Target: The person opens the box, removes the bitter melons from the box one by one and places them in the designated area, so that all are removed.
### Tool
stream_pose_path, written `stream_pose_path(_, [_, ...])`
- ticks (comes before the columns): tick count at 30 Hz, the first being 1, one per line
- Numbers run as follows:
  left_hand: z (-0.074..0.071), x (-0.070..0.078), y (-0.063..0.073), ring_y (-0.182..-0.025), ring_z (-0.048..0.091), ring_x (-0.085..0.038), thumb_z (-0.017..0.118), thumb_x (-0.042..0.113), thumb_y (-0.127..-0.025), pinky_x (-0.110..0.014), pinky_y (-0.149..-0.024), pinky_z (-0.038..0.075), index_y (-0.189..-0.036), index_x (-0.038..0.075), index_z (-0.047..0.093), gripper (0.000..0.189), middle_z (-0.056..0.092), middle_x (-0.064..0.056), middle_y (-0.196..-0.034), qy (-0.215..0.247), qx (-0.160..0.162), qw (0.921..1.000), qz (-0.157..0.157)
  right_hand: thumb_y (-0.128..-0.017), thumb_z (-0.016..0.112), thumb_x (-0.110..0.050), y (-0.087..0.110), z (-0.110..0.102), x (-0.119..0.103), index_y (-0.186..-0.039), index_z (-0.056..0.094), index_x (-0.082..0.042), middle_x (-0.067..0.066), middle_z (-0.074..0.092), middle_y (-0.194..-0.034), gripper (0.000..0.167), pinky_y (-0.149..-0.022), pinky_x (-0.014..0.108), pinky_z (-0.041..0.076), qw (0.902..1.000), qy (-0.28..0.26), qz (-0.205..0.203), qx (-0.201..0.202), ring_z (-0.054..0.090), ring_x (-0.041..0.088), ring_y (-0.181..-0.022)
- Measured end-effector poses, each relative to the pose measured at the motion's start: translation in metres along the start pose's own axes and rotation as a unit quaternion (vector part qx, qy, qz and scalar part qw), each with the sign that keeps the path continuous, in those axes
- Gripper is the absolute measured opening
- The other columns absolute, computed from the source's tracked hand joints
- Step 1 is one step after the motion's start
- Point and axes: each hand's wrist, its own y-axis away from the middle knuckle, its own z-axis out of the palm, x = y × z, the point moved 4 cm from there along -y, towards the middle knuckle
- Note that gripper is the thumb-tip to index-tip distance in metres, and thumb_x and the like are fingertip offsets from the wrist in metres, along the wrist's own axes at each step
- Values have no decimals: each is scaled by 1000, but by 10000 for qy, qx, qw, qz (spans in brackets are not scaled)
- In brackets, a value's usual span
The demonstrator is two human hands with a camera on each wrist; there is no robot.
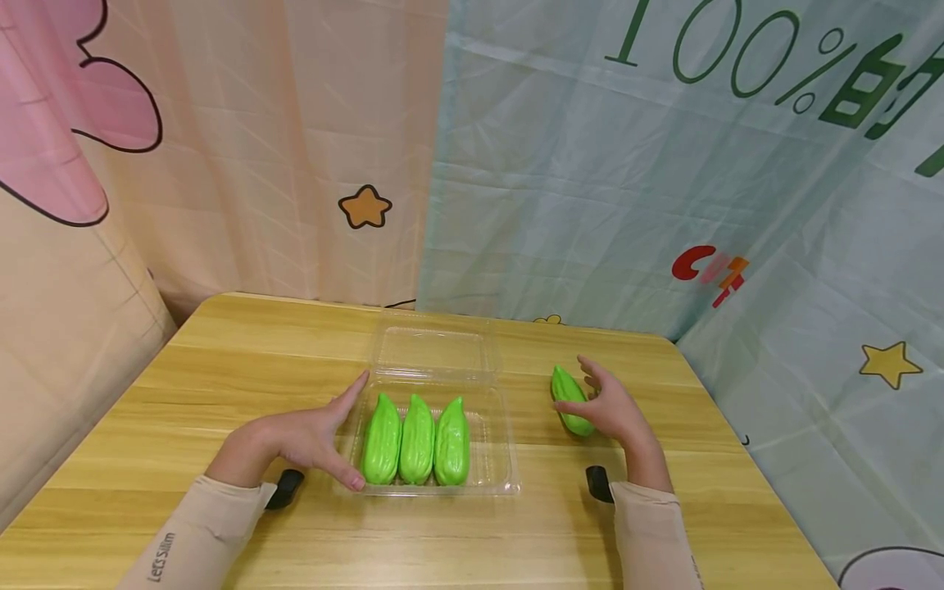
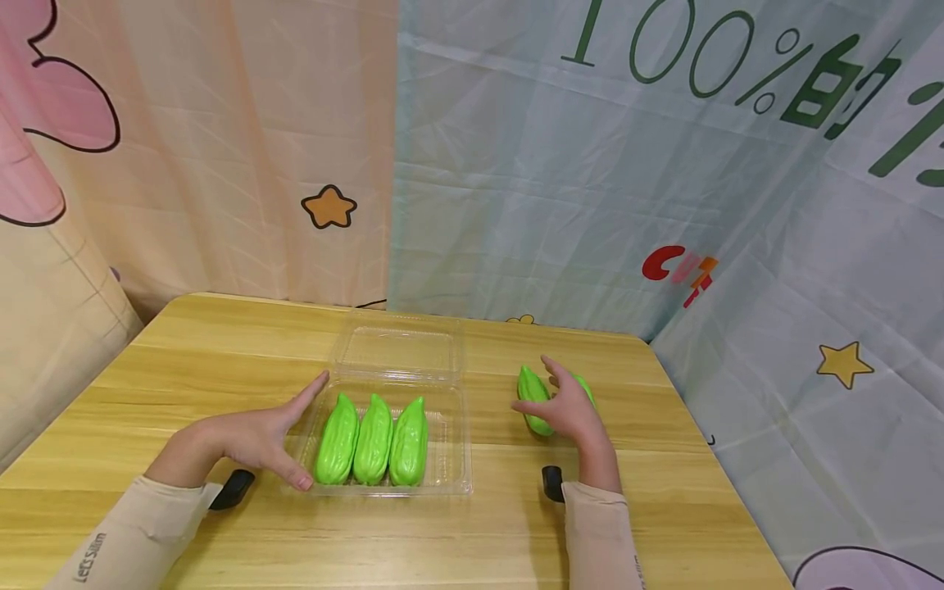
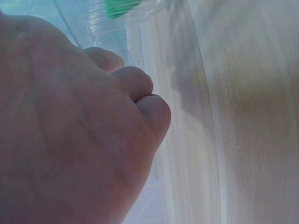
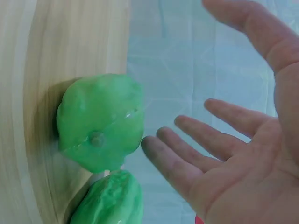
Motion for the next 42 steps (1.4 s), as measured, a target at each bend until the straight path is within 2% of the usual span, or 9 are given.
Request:
stream_pose_path(5, [0,0,0,-143,-7,-58,93,42,-70,-74,-109,7,-155,9,-26,150,-11,-38,-158,-41,-17,10000,4,-83,86,-26,0,1,-6,-161,21,-7,24,24,-161,103,-109,59,34,9983,-560,-181,-8,28,49,-143])
stream_pose_path(9, [-1,1,1,-143,-7,-57,93,41,-70,-73,-110,7,-155,8,-26,150,-13,-38,-158,5,4,10000,62,-81,88,-27,2,1,-13,-161,22,-9,23,24,-161,105,-109,58,35,9965,-782,-277,-48,30,50,-142])
stream_pose_path(18, [-1,0,2,-143,-6,-57,93,40,-71,-72,-110,8,-155,7,-25,149,-13,-38,-158,-1,10,9999,100,-78,90,-25,3,8,-27,-160,27,-10,18,30,-160,105,-110,56,35,9941,-809,-717,-119,33,45,-142])
stream_pose_path(32, [-1,-1,0,-144,-6,-57,93,40,-71,-73,-110,8,-155,9,-26,149,-13,-37,-158,47,-20,9999,89,-78,90,-22,4,30,-48,-159,29,-13,15,34,-158,102,-109,56,37,9878,-788,-1181,-635,38,41,-141])
stream_pose_path(42, [-1,-1,0,-144,-5,-57,93,40,-70,-72,-111,9,-155,8,-26,150,-13,-38,-158,43,-13,9999,95,-75,91,-16,6,45,-59,-159,29,-18,14,32,-159,105,-104,59,41,9774,-1349,-1237,-1058,39,47,-138])
